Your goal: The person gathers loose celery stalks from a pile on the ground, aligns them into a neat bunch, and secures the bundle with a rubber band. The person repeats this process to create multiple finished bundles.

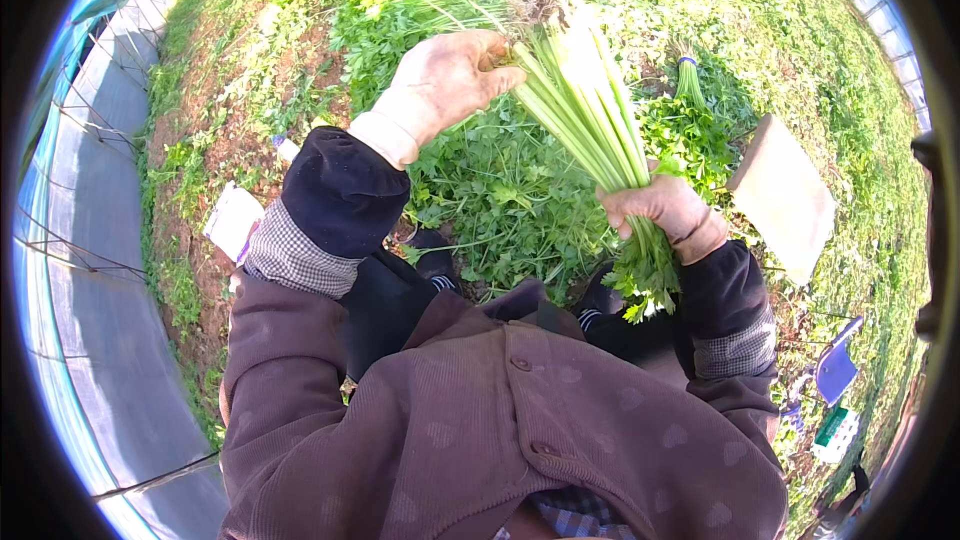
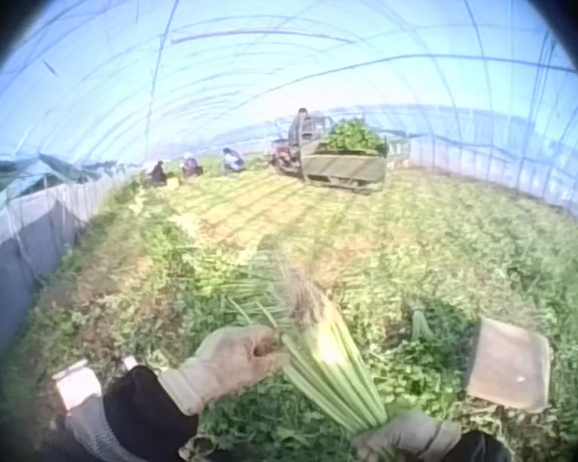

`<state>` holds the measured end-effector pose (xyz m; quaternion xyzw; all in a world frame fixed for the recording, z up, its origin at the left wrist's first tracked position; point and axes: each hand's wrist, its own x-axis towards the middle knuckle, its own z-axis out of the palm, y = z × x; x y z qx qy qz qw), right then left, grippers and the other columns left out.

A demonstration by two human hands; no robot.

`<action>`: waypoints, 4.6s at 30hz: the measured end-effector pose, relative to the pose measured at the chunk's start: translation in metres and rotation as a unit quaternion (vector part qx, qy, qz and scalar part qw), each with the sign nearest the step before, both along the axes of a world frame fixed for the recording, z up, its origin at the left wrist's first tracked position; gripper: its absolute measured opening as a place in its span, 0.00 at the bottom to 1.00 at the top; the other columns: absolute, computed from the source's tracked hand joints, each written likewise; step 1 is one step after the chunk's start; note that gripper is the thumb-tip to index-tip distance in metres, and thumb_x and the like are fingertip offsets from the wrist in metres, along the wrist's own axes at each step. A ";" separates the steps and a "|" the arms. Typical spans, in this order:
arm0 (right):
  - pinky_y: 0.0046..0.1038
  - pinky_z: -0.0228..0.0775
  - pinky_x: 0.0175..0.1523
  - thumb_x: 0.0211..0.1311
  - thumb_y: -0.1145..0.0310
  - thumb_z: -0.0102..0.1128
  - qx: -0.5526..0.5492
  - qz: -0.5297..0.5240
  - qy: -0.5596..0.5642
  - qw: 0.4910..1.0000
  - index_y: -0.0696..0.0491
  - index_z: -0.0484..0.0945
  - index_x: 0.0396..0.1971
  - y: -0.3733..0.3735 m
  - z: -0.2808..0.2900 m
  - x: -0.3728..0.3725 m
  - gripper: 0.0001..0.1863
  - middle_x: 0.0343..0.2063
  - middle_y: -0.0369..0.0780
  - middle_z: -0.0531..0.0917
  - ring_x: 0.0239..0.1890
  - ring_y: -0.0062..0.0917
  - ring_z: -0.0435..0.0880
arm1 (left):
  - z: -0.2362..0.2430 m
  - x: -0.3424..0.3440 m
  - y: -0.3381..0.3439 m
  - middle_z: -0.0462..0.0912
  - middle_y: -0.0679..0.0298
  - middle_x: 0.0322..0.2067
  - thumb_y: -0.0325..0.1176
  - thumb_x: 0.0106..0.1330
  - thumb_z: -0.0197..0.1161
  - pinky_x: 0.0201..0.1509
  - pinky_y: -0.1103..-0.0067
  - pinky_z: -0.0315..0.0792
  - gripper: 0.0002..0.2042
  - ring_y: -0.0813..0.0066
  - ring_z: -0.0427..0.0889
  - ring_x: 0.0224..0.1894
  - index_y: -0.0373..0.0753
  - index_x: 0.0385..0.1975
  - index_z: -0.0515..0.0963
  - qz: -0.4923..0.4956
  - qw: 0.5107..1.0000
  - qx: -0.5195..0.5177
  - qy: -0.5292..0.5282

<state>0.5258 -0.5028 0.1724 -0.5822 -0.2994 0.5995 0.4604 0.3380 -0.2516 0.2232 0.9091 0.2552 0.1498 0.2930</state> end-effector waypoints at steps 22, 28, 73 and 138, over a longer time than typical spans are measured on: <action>0.18 0.71 0.32 0.64 0.64 0.66 0.180 -0.298 -0.069 0.935 0.59 0.79 0.44 0.021 0.019 0.006 0.15 0.26 0.33 0.80 0.26 0.17 0.78 | -0.130 -0.021 0.049 0.49 0.45 0.74 0.57 0.69 0.60 0.69 0.48 0.61 0.43 0.49 0.61 0.71 0.41 0.75 0.47 0.320 0.714 -0.518 -0.347; 0.24 0.72 0.27 0.59 0.69 0.69 -0.171 0.019 -0.077 0.982 0.58 0.81 0.32 0.057 -0.031 -0.044 0.08 0.22 0.35 0.81 0.19 0.22 0.79 | -0.124 0.064 -0.008 0.69 0.50 0.62 0.71 0.67 0.50 0.66 0.54 0.67 0.44 0.54 0.70 0.63 0.37 0.69 0.60 0.062 0.713 -0.581 -0.386; 0.26 0.78 0.49 0.66 0.74 0.64 0.411 -0.279 0.210 0.842 0.54 0.75 0.43 0.089 0.017 -0.030 0.09 0.37 0.35 0.83 0.39 0.19 0.82 | -0.047 0.032 -0.092 0.79 0.63 0.51 0.42 0.72 0.64 0.57 0.76 0.73 0.26 0.75 0.78 0.51 0.33 0.62 0.67 -0.087 0.777 -0.546 -0.301; 0.21 0.74 0.46 0.70 0.61 0.63 0.360 -0.285 -0.001 0.888 0.56 0.75 0.53 0.092 0.010 -0.043 0.19 0.39 0.32 0.83 0.40 0.16 0.79 | -0.071 0.030 -0.101 0.83 0.65 0.44 0.28 0.73 0.59 0.46 0.79 0.78 0.12 0.77 0.82 0.41 0.36 0.54 0.75 0.053 0.803 -0.507 -0.309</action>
